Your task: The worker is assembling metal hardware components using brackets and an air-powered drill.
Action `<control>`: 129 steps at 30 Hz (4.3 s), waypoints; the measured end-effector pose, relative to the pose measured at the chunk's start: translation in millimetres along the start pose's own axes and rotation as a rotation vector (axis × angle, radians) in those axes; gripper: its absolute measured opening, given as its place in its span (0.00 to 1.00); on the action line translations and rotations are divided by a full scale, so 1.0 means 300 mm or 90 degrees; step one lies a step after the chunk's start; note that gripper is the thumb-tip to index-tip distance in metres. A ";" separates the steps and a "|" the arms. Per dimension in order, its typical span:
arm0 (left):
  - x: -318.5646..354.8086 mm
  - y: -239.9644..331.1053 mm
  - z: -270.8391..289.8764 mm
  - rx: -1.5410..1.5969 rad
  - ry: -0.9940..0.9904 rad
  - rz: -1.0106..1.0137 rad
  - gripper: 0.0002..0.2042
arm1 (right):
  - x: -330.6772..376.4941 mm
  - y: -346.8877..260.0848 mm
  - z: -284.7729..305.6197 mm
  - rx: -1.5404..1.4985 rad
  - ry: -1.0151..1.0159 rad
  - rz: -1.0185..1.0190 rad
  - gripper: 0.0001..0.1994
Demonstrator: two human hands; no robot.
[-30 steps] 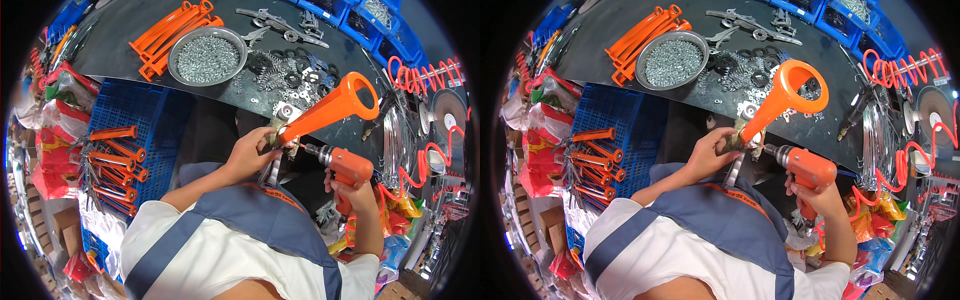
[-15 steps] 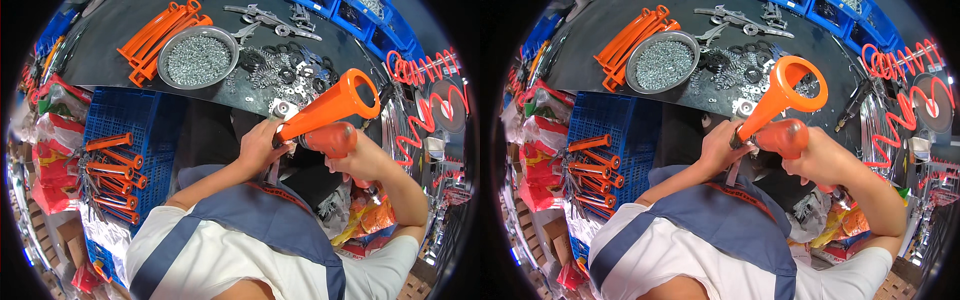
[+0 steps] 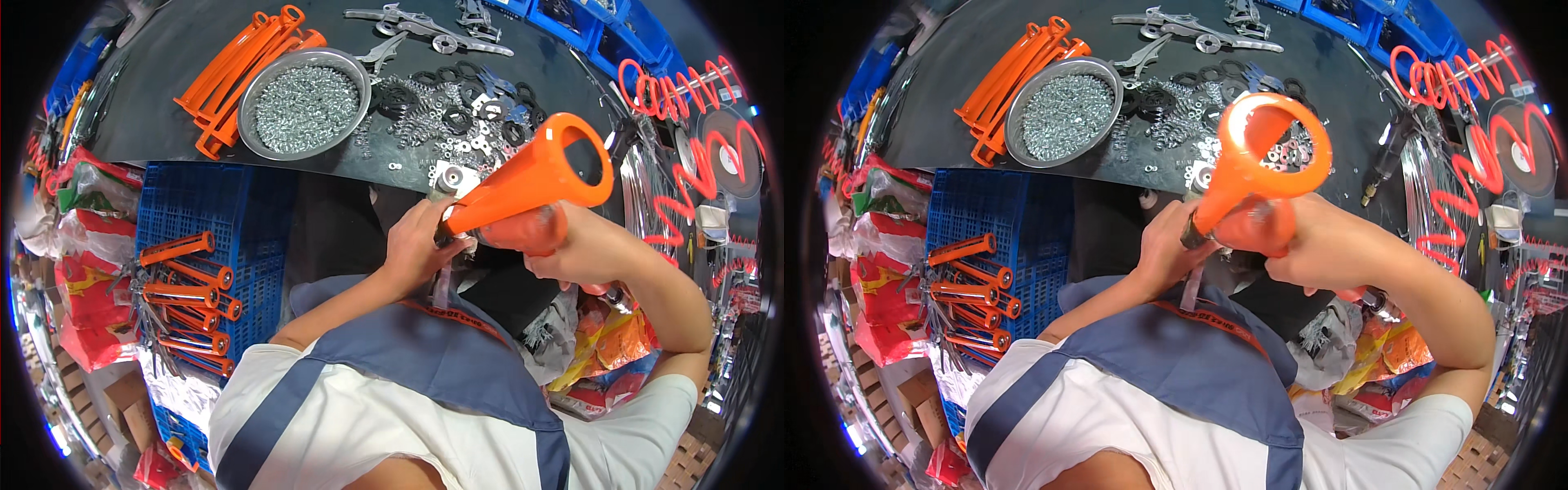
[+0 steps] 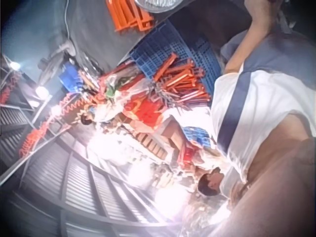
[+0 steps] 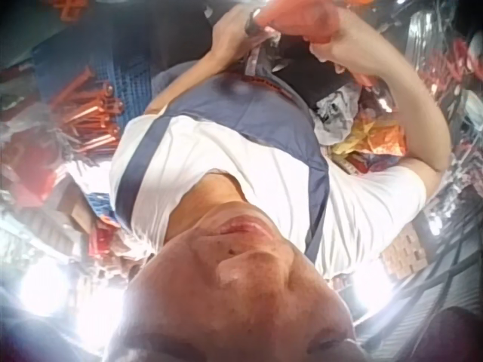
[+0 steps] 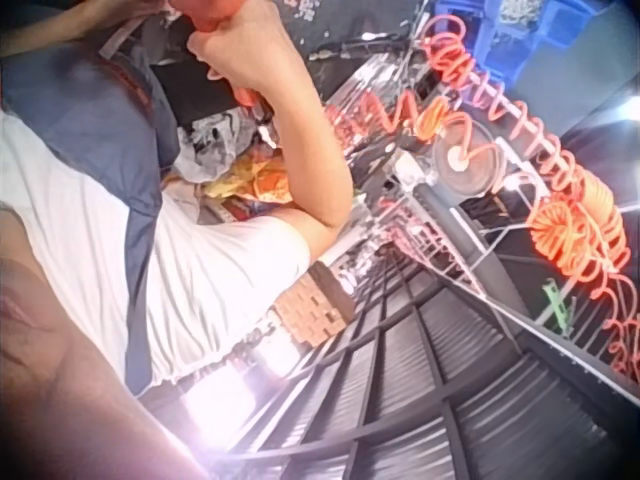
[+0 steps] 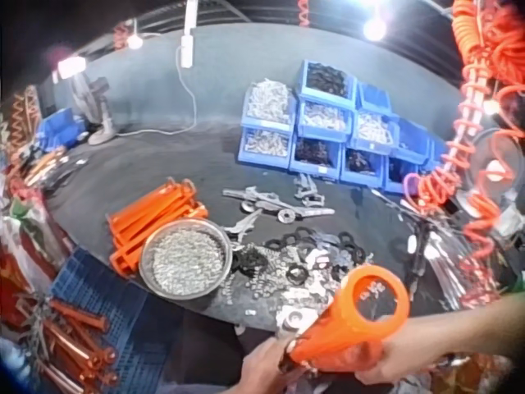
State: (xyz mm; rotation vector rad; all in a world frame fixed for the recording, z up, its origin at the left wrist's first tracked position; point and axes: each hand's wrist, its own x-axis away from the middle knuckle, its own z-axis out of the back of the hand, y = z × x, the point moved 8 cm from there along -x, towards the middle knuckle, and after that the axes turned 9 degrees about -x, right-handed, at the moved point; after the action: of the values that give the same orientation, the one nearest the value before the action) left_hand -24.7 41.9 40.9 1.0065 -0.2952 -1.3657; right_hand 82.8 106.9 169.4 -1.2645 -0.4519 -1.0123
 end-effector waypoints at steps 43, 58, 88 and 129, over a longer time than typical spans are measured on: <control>-0.253 -0.017 0.371 0.065 0.100 -0.073 0.12 | 0.258 0.827 0.430 0.288 0.765 0.189 0.22; -0.193 0.092 -0.104 0.769 -0.462 0.009 0.26 | -0.273 0.535 -0.208 -0.357 0.298 0.283 0.29; -0.226 0.023 0.583 0.962 0.120 -0.116 0.38 | -0.259 0.484 -0.367 -0.233 0.282 0.533 0.09; 0.036 0.055 0.036 0.634 -0.271 0.006 0.30 | 0.165 -0.169 -0.083 0.202 0.698 1.021 0.16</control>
State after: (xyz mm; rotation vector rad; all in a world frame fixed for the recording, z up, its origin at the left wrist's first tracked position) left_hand -18.8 25.8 55.4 1.4849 -1.3910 -1.4187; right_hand 60.8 66.8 229.0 -0.3130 1.0959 -0.0604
